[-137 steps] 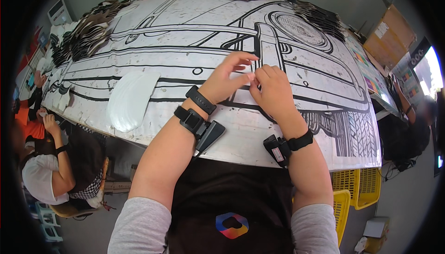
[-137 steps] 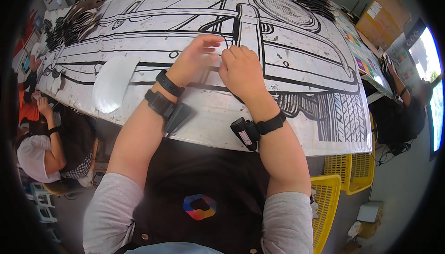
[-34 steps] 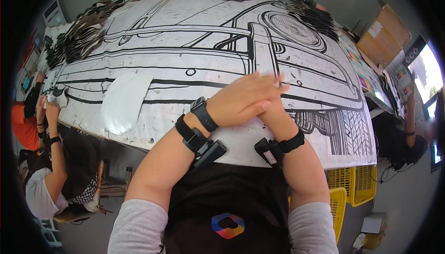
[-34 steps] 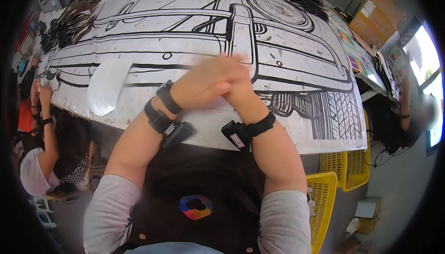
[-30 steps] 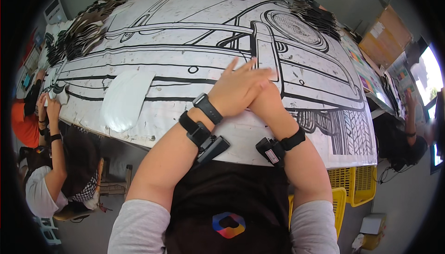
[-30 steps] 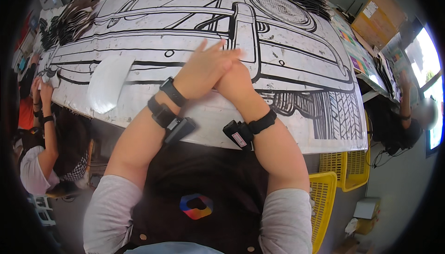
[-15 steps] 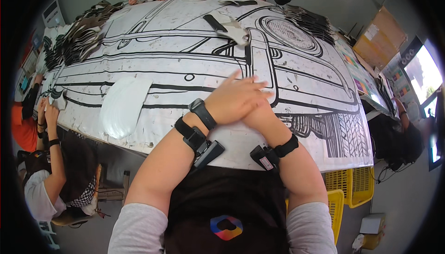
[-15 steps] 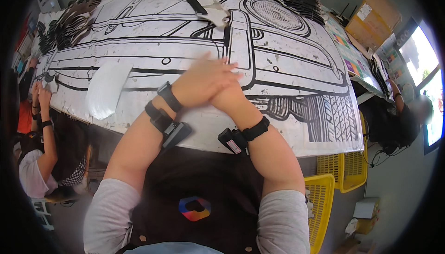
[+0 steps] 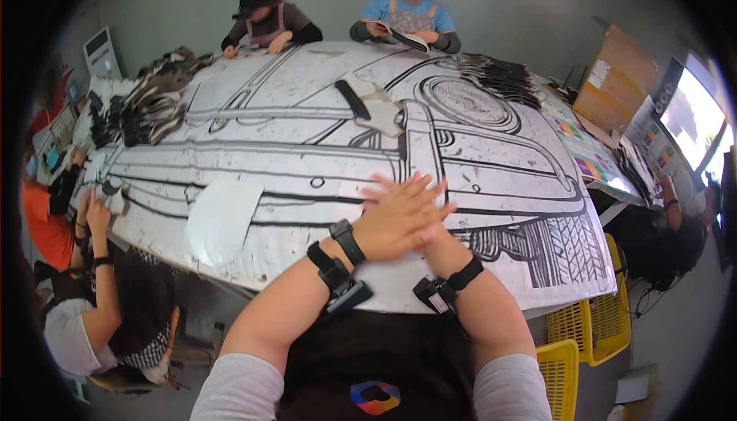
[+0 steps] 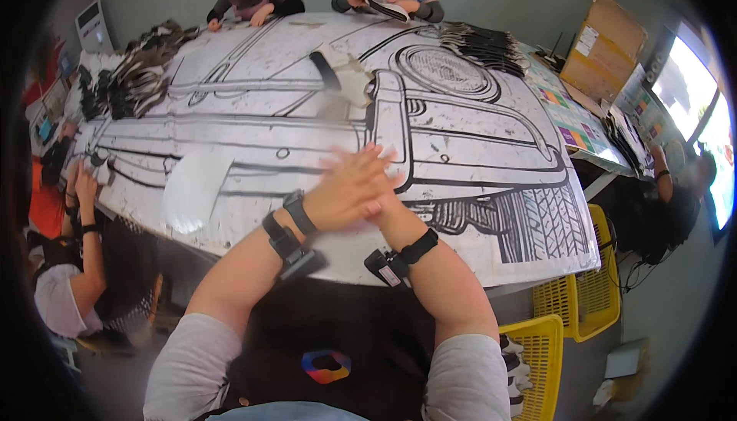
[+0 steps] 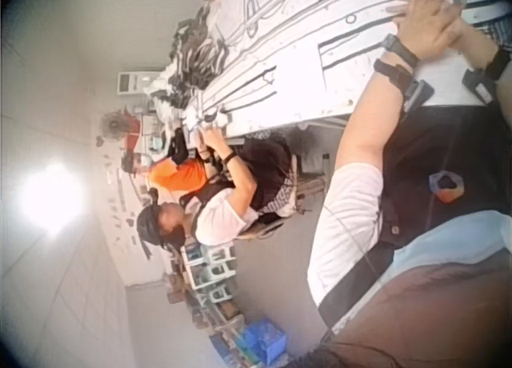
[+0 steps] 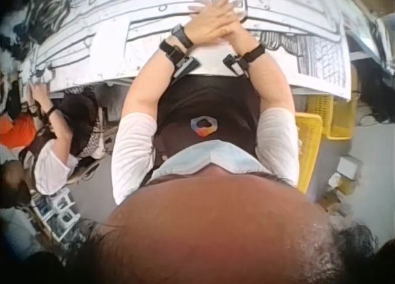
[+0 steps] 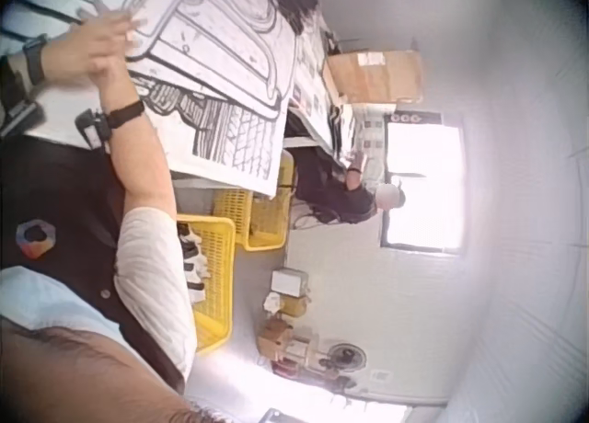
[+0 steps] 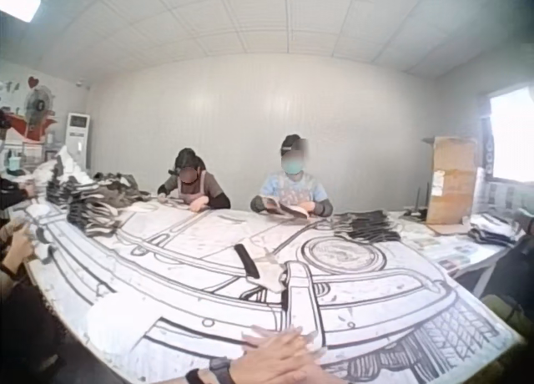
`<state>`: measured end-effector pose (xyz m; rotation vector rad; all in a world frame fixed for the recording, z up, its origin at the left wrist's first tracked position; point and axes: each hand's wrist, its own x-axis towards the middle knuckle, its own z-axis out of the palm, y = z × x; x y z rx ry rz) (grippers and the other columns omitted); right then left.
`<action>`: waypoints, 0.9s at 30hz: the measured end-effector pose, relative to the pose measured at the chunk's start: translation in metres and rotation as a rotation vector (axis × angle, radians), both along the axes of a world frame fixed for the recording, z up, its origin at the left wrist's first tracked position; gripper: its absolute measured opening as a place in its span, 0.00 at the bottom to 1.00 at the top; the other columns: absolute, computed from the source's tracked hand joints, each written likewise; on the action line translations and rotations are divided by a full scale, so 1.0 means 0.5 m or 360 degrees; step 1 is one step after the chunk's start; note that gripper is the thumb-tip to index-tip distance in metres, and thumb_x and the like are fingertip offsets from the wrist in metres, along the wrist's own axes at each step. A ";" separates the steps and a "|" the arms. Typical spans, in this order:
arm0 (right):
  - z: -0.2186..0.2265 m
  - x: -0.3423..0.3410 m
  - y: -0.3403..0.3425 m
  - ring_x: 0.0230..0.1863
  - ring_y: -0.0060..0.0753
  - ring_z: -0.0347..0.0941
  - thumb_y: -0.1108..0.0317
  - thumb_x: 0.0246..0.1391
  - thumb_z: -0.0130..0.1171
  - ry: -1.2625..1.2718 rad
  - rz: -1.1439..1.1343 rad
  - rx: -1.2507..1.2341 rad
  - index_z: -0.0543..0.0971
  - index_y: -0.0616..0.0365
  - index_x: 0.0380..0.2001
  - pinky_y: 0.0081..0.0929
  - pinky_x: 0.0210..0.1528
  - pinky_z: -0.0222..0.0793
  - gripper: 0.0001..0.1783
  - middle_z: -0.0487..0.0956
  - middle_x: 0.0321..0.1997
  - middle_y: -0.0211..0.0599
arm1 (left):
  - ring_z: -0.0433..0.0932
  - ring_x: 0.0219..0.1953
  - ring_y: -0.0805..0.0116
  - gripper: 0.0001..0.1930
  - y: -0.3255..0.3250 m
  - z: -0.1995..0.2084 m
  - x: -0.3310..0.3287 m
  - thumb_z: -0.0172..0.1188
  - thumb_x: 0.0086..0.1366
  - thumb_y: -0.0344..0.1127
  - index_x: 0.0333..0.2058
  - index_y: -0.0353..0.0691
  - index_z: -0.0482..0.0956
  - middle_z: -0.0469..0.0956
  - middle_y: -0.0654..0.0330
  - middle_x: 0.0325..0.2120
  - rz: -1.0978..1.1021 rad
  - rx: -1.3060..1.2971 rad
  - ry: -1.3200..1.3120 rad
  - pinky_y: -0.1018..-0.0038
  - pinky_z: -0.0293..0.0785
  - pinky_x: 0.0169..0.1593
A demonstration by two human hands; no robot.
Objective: The recorder is assembling white and black shoe components by hand at a manufacturing table.
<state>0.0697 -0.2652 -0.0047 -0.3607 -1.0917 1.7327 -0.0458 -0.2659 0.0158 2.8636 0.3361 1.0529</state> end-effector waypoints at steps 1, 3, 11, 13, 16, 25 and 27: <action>-0.011 -0.001 0.009 0.62 0.42 0.54 0.34 0.55 0.27 0.0324 0.0730 -0.0062 0.53 0.55 0.61 0.41 0.62 0.49 0.42 0.59 0.61 0.44 | 0.51 0.61 0.46 0.25 -0.002 0.000 -0.004 0.39 0.64 0.50 0.55 0.44 0.64 0.54 0.50 0.59 0.0037 -0.0025 0.0004 0.51 0.43 0.61; 0.028 0.001 -0.006 0.62 0.43 0.53 0.33 0.54 0.26 0.0436 0.0508 -0.0160 0.51 0.53 0.62 0.43 0.62 0.48 0.42 0.56 0.63 0.42 | 0.53 0.60 0.46 0.24 0.014 0.021 0.007 0.41 0.63 0.48 0.55 0.45 0.64 0.57 0.50 0.58 0.0028 -0.0021 0.0016 0.51 0.44 0.61; 0.110 0.069 0.002 0.66 0.39 0.45 0.42 0.58 0.31 0.0575 -0.0532 0.0140 0.51 0.57 0.62 0.32 0.66 0.37 0.37 0.49 0.66 0.40 | 0.57 0.58 0.43 0.26 0.271 -0.048 -0.067 0.44 0.62 0.47 0.57 0.45 0.59 0.57 0.45 0.57 0.1172 -0.0521 0.0335 0.53 0.52 0.59; 0.104 0.106 0.017 0.66 0.38 0.46 0.49 0.59 0.37 0.0373 -0.0811 0.0330 0.53 0.61 0.61 0.30 0.66 0.39 0.34 0.51 0.66 0.40 | 0.56 0.58 0.41 0.28 0.354 -0.069 -0.102 0.45 0.62 0.48 0.58 0.43 0.57 0.57 0.38 0.56 0.1070 -0.0827 0.0146 0.57 0.53 0.59; 0.047 0.129 0.053 0.56 0.33 0.60 0.54 0.59 0.39 -0.0023 -0.1137 0.0243 0.64 0.61 0.53 0.28 0.60 0.51 0.25 0.64 0.57 0.39 | 0.55 0.58 0.39 0.28 0.447 -0.089 -0.134 0.44 0.62 0.49 0.59 0.46 0.56 0.56 0.34 0.55 0.1025 -0.0716 0.0201 0.60 0.53 0.60; -0.001 0.105 0.103 0.31 0.20 0.62 0.62 0.54 0.45 -0.0785 -0.1433 0.0088 0.73 0.58 0.38 0.17 0.34 0.58 0.14 0.72 0.32 0.32 | 0.55 0.56 0.35 0.27 0.693 -0.169 -0.184 0.34 0.63 0.54 0.59 0.52 0.56 0.62 0.37 0.52 0.1247 -0.0616 0.0566 0.57 0.54 0.59; -0.021 0.141 0.101 0.38 0.31 0.65 0.63 0.54 0.44 -0.0853 -0.1507 -0.0023 0.73 0.60 0.38 0.24 0.41 0.60 0.14 0.73 0.35 0.39 | 0.70 0.45 0.43 0.23 0.635 -0.157 -0.079 0.36 0.63 0.51 0.51 0.50 0.69 0.73 0.44 0.43 0.1362 -0.0617 0.0646 0.58 0.64 0.51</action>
